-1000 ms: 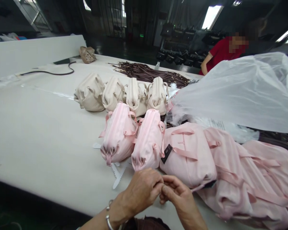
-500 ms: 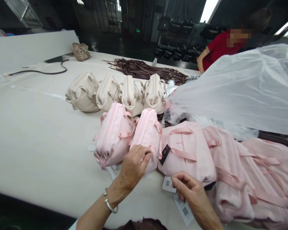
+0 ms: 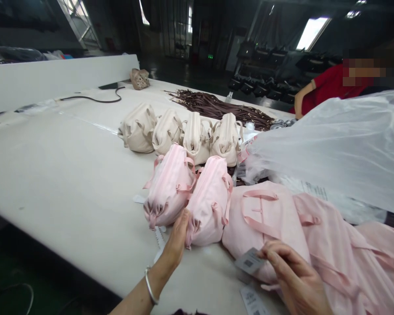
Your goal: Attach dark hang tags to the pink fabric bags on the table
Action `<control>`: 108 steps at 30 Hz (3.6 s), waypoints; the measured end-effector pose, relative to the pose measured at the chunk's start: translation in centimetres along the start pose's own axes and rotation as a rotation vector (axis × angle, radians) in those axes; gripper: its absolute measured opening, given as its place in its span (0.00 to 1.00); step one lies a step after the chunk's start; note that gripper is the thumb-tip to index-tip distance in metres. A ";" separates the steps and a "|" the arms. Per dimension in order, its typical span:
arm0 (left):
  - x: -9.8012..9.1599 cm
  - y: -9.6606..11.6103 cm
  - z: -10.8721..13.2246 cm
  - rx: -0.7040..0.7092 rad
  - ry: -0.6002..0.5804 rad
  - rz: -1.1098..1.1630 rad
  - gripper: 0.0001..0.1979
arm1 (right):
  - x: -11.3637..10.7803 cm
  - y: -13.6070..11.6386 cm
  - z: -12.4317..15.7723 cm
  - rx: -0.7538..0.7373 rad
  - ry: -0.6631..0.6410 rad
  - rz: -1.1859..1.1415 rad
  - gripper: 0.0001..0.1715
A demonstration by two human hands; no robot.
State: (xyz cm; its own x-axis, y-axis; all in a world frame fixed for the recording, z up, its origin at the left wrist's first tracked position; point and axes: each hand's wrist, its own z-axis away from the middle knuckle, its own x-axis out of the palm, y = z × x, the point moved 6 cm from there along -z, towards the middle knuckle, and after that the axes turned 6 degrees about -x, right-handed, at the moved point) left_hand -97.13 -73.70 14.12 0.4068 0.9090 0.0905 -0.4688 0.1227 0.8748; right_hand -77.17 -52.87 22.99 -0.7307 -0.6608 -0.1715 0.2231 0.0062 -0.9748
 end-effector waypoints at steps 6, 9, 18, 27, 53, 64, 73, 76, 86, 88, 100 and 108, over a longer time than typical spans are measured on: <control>2.3 3.4 -1.2 0.172 -0.220 -0.089 0.26 | 1.2 -7.0 -2.4 -0.393 0.029 0.324 0.16; 3.8 6.0 -0.5 0.469 -0.196 -0.292 0.21 | 3.9 -9.7 -4.1 -0.618 -0.011 0.560 0.14; 7.0 8.9 1.9 0.917 -0.203 -0.645 0.20 | 12.4 -10.0 -6.6 -0.930 -0.305 0.847 0.09; 2.9 10.2 2.8 1.137 0.180 -0.995 0.15 | 12.1 -9.3 -5.2 -0.764 -0.313 1.176 0.06; -1.6 12.8 6.6 0.656 -0.323 -0.414 0.07 | 11.0 -10.4 -3.9 -0.591 -0.337 0.487 0.07; -1.3 10.0 4.7 0.353 -0.536 0.120 0.13 | 12.0 -6.6 -5.9 -0.711 -0.212 0.485 0.09; -1.6 11.0 4.7 0.428 -0.592 0.220 0.11 | 14.2 -4.8 -7.8 -0.685 -0.242 0.492 0.06; -1.6 11.0 4.5 0.366 -0.552 0.189 0.10 | 14.7 -4.7 -7.7 -0.702 -0.248 0.468 0.06; -2.0 11.3 4.1 0.441 -0.335 -0.018 0.09 | 16.1 -4.5 -7.6 -0.780 -0.242 0.448 0.04; -2.4 11.6 4.3 0.508 -0.299 -0.082 0.08 | 16.3 -4.5 -7.6 -0.793 -0.241 0.444 0.04; -2.9 12.2 4.3 0.521 -0.145 -0.204 0.10 | 17.5 -5.4 -6.7 -0.856 -0.238 0.532 0.08; 0.4 13.3 5.0 0.625 -0.072 -0.378 0.07 | 14.2 -3.5 -5.4 -0.012 -0.248 -0.220 0.15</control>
State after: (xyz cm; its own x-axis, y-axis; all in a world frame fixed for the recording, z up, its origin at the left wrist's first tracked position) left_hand -99.31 -73.66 28.18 0.5131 0.8183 -0.2592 0.2401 0.1531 0.9586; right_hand -91.78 -58.24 23.25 -0.5809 -0.8098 0.0817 0.0686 -0.1488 -0.9865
